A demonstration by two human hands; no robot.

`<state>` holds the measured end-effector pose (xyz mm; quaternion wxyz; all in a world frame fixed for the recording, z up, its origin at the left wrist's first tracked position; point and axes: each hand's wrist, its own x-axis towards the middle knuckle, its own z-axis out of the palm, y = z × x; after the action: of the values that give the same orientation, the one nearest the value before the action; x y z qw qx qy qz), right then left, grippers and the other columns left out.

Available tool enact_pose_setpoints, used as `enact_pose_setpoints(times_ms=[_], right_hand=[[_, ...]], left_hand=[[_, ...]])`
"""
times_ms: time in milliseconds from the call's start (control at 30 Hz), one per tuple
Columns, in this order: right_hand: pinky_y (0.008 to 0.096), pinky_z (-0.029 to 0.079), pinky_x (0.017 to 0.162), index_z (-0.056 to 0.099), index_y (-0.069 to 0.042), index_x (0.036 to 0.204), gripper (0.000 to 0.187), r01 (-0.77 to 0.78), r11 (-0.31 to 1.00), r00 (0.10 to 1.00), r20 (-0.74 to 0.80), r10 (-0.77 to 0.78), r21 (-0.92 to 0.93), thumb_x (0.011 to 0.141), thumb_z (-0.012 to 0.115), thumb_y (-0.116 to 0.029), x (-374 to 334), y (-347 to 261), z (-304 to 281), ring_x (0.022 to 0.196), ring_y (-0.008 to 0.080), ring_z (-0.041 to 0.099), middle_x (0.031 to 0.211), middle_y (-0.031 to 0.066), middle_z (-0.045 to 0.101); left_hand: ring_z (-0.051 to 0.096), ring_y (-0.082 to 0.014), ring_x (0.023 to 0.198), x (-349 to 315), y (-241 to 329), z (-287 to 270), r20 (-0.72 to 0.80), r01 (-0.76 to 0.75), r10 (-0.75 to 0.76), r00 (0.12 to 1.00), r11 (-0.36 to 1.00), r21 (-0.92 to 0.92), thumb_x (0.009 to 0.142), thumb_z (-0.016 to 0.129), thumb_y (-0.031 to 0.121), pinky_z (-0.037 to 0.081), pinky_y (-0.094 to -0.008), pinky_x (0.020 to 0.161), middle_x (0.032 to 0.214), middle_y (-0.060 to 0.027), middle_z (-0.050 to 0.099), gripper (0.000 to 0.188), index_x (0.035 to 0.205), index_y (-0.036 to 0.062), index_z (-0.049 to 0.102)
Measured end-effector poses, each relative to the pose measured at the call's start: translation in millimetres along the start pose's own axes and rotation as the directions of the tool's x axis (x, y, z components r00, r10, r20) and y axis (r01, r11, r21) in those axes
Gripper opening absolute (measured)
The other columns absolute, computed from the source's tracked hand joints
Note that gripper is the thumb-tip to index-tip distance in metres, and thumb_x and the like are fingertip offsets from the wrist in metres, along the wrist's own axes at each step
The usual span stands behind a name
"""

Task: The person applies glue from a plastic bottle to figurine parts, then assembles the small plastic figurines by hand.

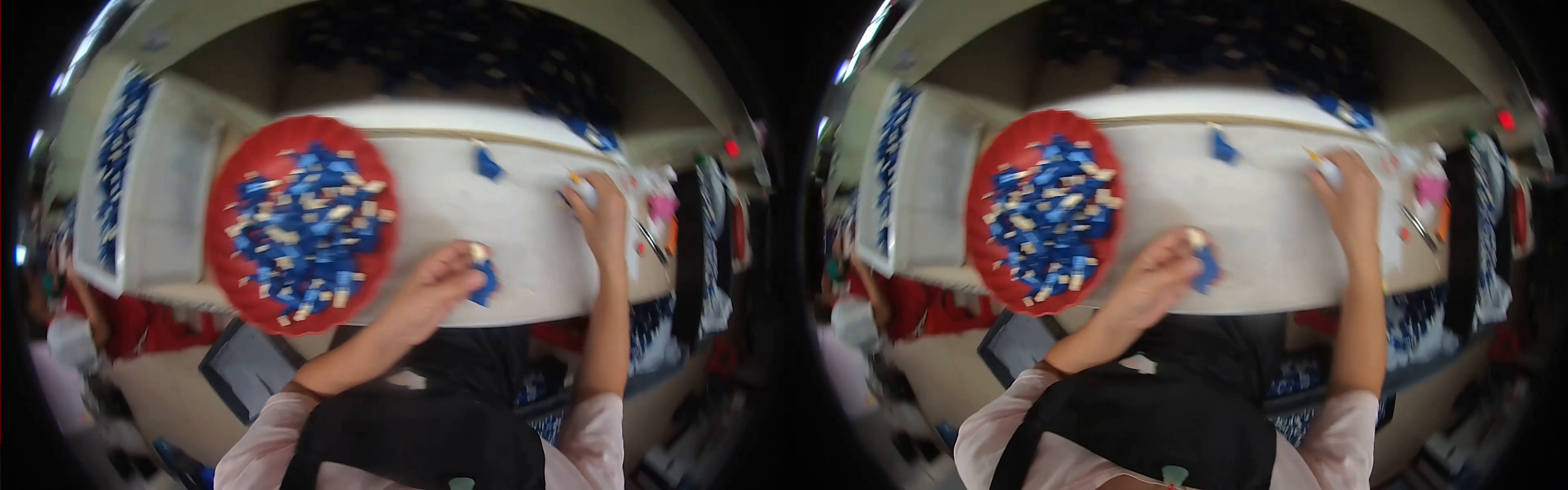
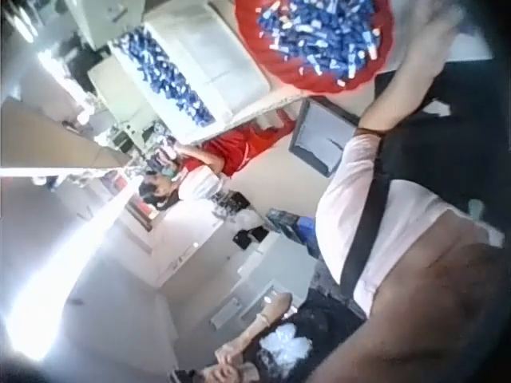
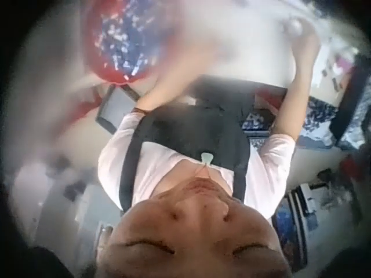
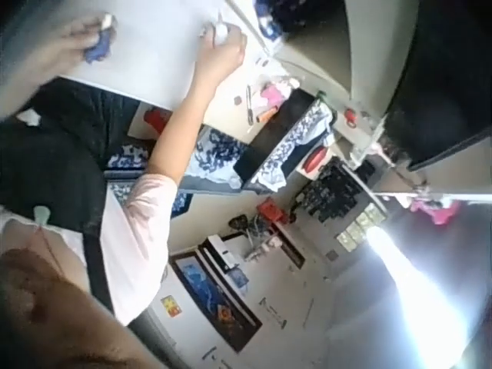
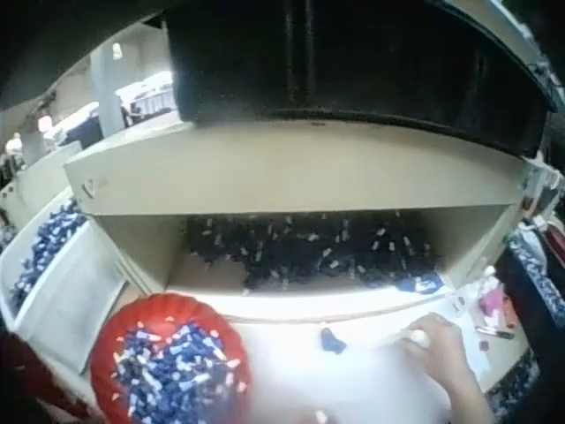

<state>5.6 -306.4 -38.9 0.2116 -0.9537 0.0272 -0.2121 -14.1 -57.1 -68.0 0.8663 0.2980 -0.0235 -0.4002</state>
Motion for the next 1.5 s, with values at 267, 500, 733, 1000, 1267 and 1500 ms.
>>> enact_pose_setpoints(times_ms=[267, 500, 733, 1000, 1267, 1500], right_hand=[[0.0335, 0.041, 0.075, 0.052, 0.004, 0.092, 0.021, -0.114, 0.976, 0.987, 0.087, 0.132, -0.186, 0.07, 0.054, 0.002, -38.4, 39.7, -10.1, 0.082, 0.0321, 0.053, 0.087, 0.0176, 0.055], [0.0286, 0.04, 0.075, 0.055, 0.003, 0.094, 0.023, -0.275, 0.945, 0.961, 0.078, 0.265, 0.178, 0.071, 0.056, -0.003, -36.6, 16.8, -10.5, 0.08, 0.0198, 0.053, 0.083, 0.0093, 0.058], [0.0215, 0.037, 0.051, 0.055, 0.001, 0.084, 0.014, -0.456, 0.132, 0.776, 0.321, 0.543, 0.88, 0.071, 0.058, -0.002, -47.0, -33.2, -9.6, 0.054, 0.0086, 0.045, 0.073, 0.0086, 0.056], [0.0236, 0.041, 0.058, 0.057, 0.001, 0.079, 0.009, -0.429, 0.537, 0.874, 0.182, 0.451, 0.726, 0.071, 0.058, 0.0, -72.7, -32.3, -3.4, 0.061, 0.012, 0.052, 0.074, 0.0084, 0.059], [0.0282, 0.042, 0.072, 0.059, -0.003, 0.084, 0.017, -0.203, 0.969, 0.953, -0.201, 0.228, 0.139, 0.067, 0.059, 0.0, -59.6, 42.3, -40.5, 0.08, 0.0243, 0.056, 0.085, 0.0101, 0.058], [0.0274, 0.042, 0.063, 0.058, -0.002, 0.083, 0.015, -0.228, 0.973, 0.97, -0.09, 0.225, -0.029, 0.069, 0.059, -0.001, -62.6, 74.6, -46.9, 0.07, 0.0201, 0.056, 0.079, 0.0078, 0.058]], left_hand=[[0.047, -0.008, 0.089, 9.4, -18.8, 14.3, 0.146, 0.043, -0.033, 0.989, 0.997, -0.066, 0.08, 0.054, 0.009, 0.04, -0.0229, 0.077, 0.097, -0.0008, 0.049, 0.029, 0.108, 0.0049, 0.046], [0.051, -0.0097, 0.086, 4.5, -4.6, 11.9, 0.001, 0.009, -0.009, 1.0, 0.999, 0.049, 0.079, 0.053, 0.005, 0.042, -0.0239, 0.076, 0.093, -0.0028, 0.051, 0.026, 0.105, 0.0035, 0.047], [0.054, -0.0199, 0.086, 3.4, 6.8, 4.9, 0.062, 0.031, -0.028, 0.998, 0.998, -0.051, 0.081, 0.05, 0.006, 0.043, -0.0313, 0.075, 0.094, -0.0094, 0.052, 0.025, 0.105, 0.0023, 0.046], [0.053, -0.0196, 0.086, 7.6, -6.0, 13.0, 0.065, 0.062, -0.059, 0.996, 0.997, -0.043, 0.08, 0.051, 0.005, 0.042, -0.0313, 0.078, 0.094, -0.0095, 0.052, 0.025, 0.104, 0.0027, 0.046], [0.053, -0.0208, 0.085, 5.4, -8.4, 9.5, -0.006, 0.025, -0.025, 1.0, 0.999, 0.034, 0.079, 0.053, 0.01, 0.043, -0.0297, 0.076, 0.094, -0.0108, 0.049, 0.027, 0.105, 0.0049, 0.045], [0.053, -0.0207, 0.084, 8.7, -9.9, 16.6, -0.006, 0.041, -0.041, 0.999, 0.998, 0.044, 0.079, 0.054, 0.01, 0.043, -0.0296, 0.075, 0.094, -0.0112, 0.049, 0.028, 0.104, 0.0047, 0.045]])
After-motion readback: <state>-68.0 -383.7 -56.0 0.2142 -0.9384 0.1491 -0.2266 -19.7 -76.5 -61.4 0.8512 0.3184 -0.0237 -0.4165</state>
